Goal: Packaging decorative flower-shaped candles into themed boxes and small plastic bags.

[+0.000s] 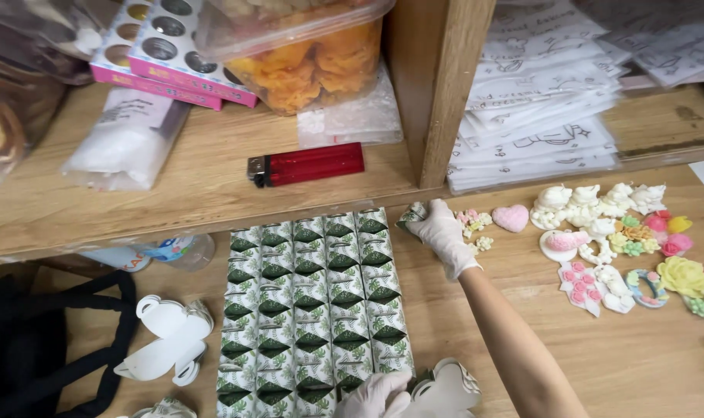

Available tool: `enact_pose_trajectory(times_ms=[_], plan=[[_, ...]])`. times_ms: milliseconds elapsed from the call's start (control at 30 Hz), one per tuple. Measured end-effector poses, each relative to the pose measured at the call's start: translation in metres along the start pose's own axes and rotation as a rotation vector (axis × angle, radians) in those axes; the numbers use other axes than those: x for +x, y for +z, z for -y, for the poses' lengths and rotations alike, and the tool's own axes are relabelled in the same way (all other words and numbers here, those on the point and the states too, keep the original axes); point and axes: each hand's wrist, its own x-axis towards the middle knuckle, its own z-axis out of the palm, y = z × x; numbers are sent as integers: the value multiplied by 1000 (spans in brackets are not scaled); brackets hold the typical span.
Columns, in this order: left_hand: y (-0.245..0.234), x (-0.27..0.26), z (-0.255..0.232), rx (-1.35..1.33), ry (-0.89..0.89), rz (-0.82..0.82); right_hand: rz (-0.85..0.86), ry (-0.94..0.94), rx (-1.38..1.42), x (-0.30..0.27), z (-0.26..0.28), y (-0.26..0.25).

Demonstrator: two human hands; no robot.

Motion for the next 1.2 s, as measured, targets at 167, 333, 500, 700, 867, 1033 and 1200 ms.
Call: enact_pose_trajectory(times_ms=[167, 333, 500, 700, 867, 1033, 1200], plan=[[-23, 66, -186, 291, 214, -229, -139, 26, 342, -104, 45, -44], [-26, 59, -269, 213, 89, -438, -2, 145, 648, -227, 106, -87], [-19, 44, -288, -96, 163, -442, 19, 65, 574, -323, 158, -124], [-10, 19, -281, -428, 298, -406, 167, 11, 650, -361, 139, -159], [-16, 11, -306, -642, 267, -325, -97, -432, 433, -381, 148, -170], [-26, 2, -317, -702, 154, -251, -119, -717, 269, -393, 156, -172], [-37, 0, -319, -469, 174, -243, 79, -530, 542, -372, 110, -147]])
